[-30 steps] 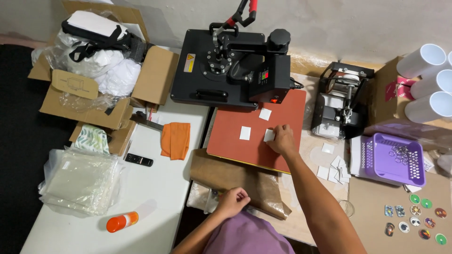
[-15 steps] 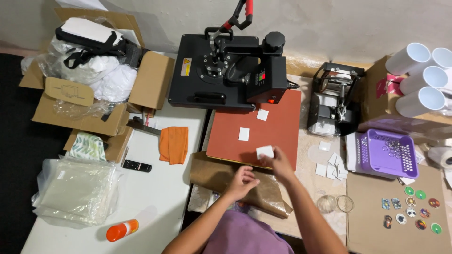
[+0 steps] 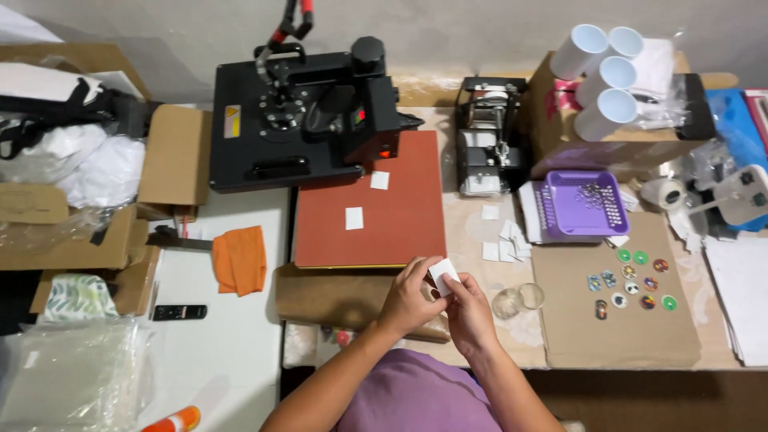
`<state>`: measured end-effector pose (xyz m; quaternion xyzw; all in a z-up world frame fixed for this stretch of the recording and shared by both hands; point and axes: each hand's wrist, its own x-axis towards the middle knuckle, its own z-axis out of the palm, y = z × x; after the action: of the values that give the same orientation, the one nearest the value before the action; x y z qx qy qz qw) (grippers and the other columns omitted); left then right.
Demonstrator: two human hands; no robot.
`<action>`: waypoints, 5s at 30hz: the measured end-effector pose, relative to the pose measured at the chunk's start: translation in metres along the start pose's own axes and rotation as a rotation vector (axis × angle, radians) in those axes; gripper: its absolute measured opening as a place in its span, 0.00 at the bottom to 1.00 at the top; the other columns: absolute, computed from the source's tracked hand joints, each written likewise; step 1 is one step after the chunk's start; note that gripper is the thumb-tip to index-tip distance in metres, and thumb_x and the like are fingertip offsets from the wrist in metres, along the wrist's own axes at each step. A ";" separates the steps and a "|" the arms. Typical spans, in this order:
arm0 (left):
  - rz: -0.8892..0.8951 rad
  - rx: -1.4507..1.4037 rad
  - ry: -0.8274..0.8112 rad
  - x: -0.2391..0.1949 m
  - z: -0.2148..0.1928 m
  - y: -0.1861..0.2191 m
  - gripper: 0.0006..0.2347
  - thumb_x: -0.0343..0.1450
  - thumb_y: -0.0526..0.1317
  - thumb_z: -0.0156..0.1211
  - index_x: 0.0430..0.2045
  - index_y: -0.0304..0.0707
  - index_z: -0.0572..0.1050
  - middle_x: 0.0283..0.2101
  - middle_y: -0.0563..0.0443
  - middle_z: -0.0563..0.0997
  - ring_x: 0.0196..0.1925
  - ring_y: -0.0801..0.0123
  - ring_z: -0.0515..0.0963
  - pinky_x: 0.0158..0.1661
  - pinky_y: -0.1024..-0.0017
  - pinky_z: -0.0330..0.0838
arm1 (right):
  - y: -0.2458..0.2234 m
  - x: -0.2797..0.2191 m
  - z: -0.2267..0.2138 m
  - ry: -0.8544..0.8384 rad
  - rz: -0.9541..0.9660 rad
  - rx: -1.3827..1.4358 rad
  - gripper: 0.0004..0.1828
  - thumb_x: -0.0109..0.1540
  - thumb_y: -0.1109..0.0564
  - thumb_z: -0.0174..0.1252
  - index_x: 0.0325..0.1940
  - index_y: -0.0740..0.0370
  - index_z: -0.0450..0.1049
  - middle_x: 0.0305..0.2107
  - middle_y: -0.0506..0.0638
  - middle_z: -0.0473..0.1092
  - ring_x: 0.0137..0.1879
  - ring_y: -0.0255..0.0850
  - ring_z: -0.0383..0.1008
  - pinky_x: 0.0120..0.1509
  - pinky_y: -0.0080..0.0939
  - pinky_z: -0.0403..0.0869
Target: The person operates a heat press machine, lowering and raising the handle to apply heat. They then handle small white square pieces and colorful circular stickers on a table, peeling backing from the squares and arranging the stickers.
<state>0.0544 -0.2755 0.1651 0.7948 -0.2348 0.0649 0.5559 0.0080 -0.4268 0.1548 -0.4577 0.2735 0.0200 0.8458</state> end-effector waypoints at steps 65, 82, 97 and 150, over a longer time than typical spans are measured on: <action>-0.426 -0.884 -0.458 0.111 0.372 0.117 0.29 0.61 0.28 0.89 0.57 0.23 0.81 0.42 0.50 0.81 0.48 0.73 0.84 0.51 0.76 0.85 | -0.273 0.101 -0.407 -0.562 -1.286 -0.989 0.05 0.65 0.55 0.59 0.34 0.49 0.71 0.19 0.40 0.62 0.23 0.44 0.69 0.29 0.42 0.74; -0.089 -0.271 -0.366 0.143 0.354 0.182 0.30 0.59 0.40 0.90 0.55 0.28 0.84 0.39 0.38 0.85 0.40 0.60 0.85 0.42 0.67 0.83 | -0.291 0.075 -0.414 -0.395 -1.090 -0.759 0.08 0.64 0.60 0.74 0.43 0.59 0.79 0.33 0.51 0.80 0.32 0.47 0.81 0.38 0.45 0.80; 0.050 -0.130 -0.254 0.138 0.368 0.204 0.26 0.64 0.44 0.85 0.54 0.33 0.84 0.39 0.38 0.86 0.35 0.55 0.84 0.37 0.60 0.81 | -0.282 0.067 -0.419 -0.473 -0.342 -0.140 0.19 0.69 0.69 0.63 0.65 0.71 0.73 0.45 0.55 0.76 0.46 0.40 0.79 0.45 0.42 0.82; 0.375 0.455 -0.309 0.116 0.393 0.154 0.22 0.74 0.46 0.73 0.61 0.36 0.78 0.42 0.45 0.81 0.50 0.55 0.84 0.53 0.63 0.83 | -0.305 0.089 -0.427 -0.509 -0.197 -0.579 0.12 0.66 0.64 0.74 0.53 0.69 0.86 0.56 0.52 0.77 0.62 0.39 0.75 0.67 0.41 0.76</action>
<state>0.0256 -0.7118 0.1920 0.8418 -0.4382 0.0955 0.3003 -0.0193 -0.9584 0.1602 -0.6816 -0.0070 0.1278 0.7205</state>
